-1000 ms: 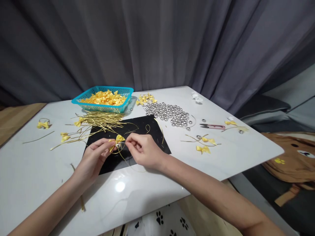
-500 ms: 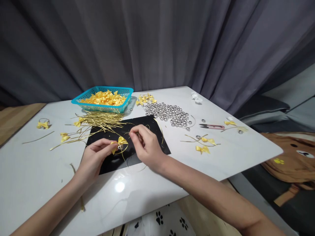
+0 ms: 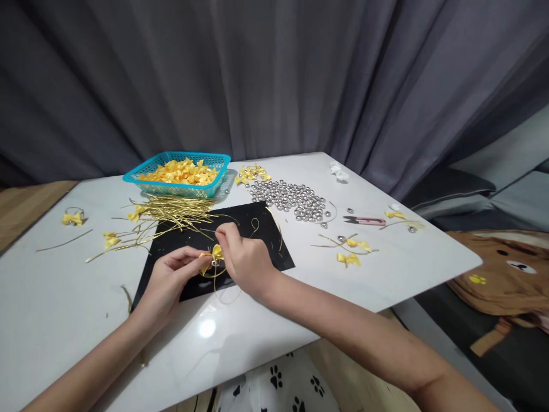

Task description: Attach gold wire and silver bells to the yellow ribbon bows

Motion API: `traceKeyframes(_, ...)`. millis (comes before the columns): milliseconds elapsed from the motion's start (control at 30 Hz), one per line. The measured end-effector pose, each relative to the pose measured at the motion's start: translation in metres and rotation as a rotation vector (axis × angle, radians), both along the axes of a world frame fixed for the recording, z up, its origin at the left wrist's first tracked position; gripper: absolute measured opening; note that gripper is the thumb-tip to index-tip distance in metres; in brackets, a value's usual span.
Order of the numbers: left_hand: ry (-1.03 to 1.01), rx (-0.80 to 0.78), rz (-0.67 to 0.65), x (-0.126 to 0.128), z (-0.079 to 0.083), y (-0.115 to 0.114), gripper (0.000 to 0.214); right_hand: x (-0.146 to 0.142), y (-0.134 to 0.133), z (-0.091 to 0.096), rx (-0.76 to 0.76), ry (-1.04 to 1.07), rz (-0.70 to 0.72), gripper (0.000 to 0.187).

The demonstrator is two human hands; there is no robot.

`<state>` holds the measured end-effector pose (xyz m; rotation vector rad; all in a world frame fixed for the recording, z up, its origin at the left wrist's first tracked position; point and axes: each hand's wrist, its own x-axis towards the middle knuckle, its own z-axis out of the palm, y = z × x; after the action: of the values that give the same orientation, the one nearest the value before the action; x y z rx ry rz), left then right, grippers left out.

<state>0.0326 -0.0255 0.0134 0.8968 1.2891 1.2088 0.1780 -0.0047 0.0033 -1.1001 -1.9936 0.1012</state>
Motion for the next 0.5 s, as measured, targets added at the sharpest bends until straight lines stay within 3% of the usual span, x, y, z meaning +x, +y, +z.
traceKeyframes(200, 0.037, 0.057, 0.031, 0.000, -0.004, -0.001, 0.015, -0.010, -0.003, 0.004, 0.161, 0.117, -0.054, 0.024)
traceKeyframes(500, -0.039, 0.004, 0.005, 0.002, -0.007, -0.006, 0.015, -0.021, 0.011, -0.004, 0.088, -0.073, -0.156, 0.036)
